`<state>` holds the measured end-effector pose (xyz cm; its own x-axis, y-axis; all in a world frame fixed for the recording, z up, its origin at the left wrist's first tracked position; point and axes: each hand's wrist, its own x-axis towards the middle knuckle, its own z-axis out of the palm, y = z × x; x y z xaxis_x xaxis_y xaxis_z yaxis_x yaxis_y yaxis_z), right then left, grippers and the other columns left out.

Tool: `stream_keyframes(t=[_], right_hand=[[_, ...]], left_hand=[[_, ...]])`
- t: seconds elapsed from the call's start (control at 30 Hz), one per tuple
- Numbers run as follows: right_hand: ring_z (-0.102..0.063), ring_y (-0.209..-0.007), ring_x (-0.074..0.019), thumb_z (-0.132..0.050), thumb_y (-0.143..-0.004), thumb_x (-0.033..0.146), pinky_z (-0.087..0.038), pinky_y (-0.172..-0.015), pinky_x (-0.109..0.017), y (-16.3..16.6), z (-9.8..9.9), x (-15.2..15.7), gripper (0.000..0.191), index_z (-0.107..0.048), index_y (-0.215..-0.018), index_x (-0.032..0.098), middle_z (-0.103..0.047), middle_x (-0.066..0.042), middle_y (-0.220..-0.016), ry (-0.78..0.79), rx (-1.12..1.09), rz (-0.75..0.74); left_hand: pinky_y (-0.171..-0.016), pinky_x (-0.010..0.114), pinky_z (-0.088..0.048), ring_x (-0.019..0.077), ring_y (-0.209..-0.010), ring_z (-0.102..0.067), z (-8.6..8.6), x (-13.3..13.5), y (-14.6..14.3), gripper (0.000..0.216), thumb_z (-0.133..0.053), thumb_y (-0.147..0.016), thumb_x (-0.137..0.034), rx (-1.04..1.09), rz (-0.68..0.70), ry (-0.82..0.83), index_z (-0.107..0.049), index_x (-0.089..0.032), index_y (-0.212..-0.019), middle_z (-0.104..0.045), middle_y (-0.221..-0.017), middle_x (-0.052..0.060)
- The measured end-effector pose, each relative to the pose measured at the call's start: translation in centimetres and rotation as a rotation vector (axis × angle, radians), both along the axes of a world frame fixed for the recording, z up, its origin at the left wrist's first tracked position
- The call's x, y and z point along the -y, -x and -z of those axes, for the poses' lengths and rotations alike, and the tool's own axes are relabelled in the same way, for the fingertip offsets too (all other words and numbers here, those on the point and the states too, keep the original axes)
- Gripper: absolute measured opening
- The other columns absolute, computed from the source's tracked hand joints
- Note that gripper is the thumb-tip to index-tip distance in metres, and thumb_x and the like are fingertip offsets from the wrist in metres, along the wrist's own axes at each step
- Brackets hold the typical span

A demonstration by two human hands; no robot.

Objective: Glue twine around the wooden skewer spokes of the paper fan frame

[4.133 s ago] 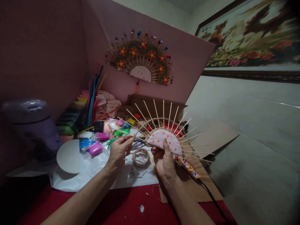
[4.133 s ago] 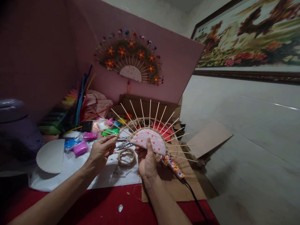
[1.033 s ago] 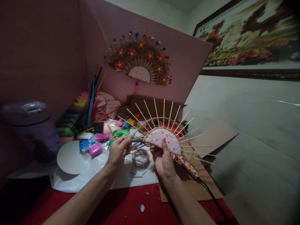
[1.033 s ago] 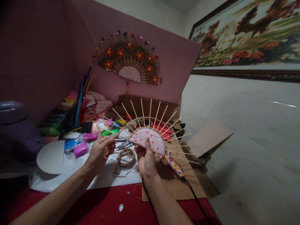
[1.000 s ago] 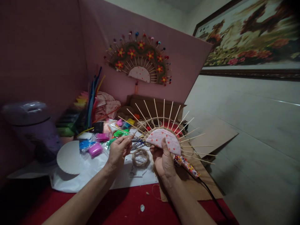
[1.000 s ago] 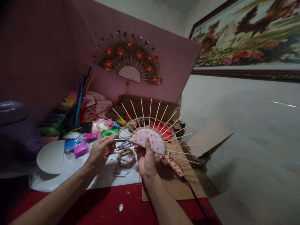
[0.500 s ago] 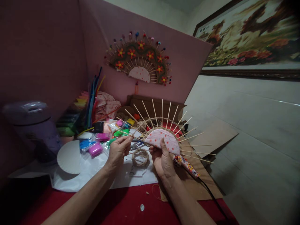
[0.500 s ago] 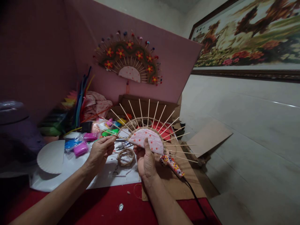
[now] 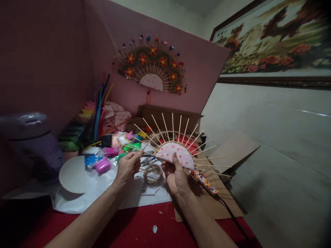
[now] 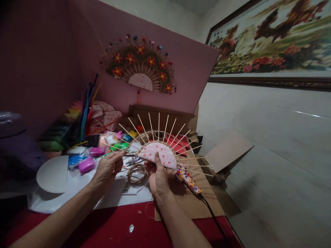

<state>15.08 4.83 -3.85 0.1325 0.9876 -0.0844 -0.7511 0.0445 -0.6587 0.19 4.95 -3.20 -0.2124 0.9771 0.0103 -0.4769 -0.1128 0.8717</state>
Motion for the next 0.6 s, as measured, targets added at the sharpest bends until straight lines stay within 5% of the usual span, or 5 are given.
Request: stream_keyframes(t=[0.6], right_hand=[[-0.059, -0.046, -0.0095, -0.083, -0.058, 0.03, -0.047, -0.042, -0.017, -0.2, 0.7, -1.0, 0.032, -0.06, -0.072, 0.012, -0.066, 0.0, -0.057, 0.054, -0.035, -0.097]], left_hand=[[-0.03, 0.016, -0.013, 0.002, -0.029, -0.021, 0.9, -0.6, 0.5, 0.031, -0.076, -0.058, -0.032, 0.012, 0.029, 0.082, -0.049, -0.017, -0.051, -0.027, -0.035, -0.012]])
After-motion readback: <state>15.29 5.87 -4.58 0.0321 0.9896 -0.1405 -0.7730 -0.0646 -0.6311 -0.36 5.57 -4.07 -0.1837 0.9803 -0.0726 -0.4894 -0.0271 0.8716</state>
